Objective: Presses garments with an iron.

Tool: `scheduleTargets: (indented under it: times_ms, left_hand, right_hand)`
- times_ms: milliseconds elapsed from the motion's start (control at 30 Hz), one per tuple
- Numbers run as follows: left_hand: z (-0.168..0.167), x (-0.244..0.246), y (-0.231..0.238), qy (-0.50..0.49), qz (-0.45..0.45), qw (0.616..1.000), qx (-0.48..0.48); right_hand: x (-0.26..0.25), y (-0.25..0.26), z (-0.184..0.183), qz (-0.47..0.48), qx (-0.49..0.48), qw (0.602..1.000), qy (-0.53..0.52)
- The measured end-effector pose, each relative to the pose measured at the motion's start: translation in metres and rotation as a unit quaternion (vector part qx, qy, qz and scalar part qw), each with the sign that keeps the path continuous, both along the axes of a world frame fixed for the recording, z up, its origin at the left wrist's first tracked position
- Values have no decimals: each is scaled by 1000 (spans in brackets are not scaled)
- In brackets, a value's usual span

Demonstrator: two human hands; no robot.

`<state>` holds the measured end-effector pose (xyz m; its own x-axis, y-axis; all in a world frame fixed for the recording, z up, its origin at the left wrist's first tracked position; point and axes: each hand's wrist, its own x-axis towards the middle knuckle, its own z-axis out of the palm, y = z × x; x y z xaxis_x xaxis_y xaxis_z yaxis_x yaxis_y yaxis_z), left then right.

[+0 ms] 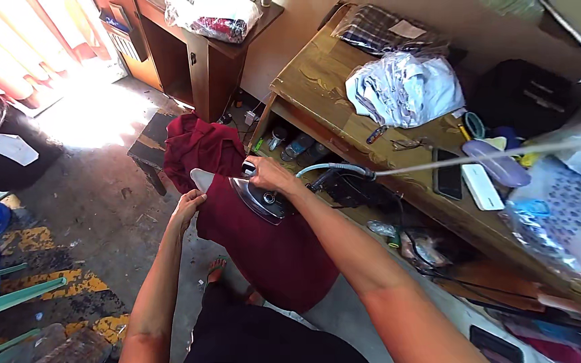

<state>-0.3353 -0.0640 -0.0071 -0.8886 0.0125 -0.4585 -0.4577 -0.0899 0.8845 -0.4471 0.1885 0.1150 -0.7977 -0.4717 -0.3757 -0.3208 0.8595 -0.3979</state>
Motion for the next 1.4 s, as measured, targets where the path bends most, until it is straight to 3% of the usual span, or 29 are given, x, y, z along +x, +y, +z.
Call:
scheduleTargets:
  times_ms: [133, 300, 467, 567, 633, 700, 767, 933, 1067, 1167, 1233, 1300, 1400]
  left_hand:
    - [2, -2, 1, 5, -12, 1000, -22]
    - [13, -7, 21, 58, -55, 979, -185]
    - [37, -34, 10, 72, -55, 955, -281]
    - [39, -52, -6, 111, -6, 902, -417]
    - [29, -53, -3, 204, -24, 853, -479]
    - [20, -46, 13, 268, -97, 826, -487]
    - [3, -39, 22, 264, -153, 819, -486]
    - [-14, -44, 1, 230, -173, 858, -425]
    - [-12, -48, -5, 212, -168, 879, -392]
    - [-12, -48, -1, 209, -171, 869, -413]
    - [-8, -46, 2, 218, -163, 858, -435]
    - [-1, -36, 10, 254, -125, 838, -465]
    - [16, -4, 36, 323, -72, 809, -486]
  right_hand:
    - [52, 9, 18, 88, 3, 996, 6]
    - [129, 33, 28, 126, 39, 989, -62]
    - [148, 83, 48, 40, 18, 993, -110]
    - [143, 94, 60, -20, 8, 996, -84]
    - [131, 88, 59, -40, 11, 997, -61]
    - [111, 73, 52, -57, 7, 998, -38]
    - [86, 53, 37, -68, -5, 998, -18]
    - [23, -5, 12, -39, -21, 999, -7]
    - [45, -19, 20, 74, -5, 997, 30]
    - [98, 5, 26, 166, 3, 986, 15]
    - [131, 34, 33, 178, 6, 983, -39]
    - [159, 76, 35, 141, 4, 987, -74]
    - [202, 154, 34, 8, -4, 996, -90]
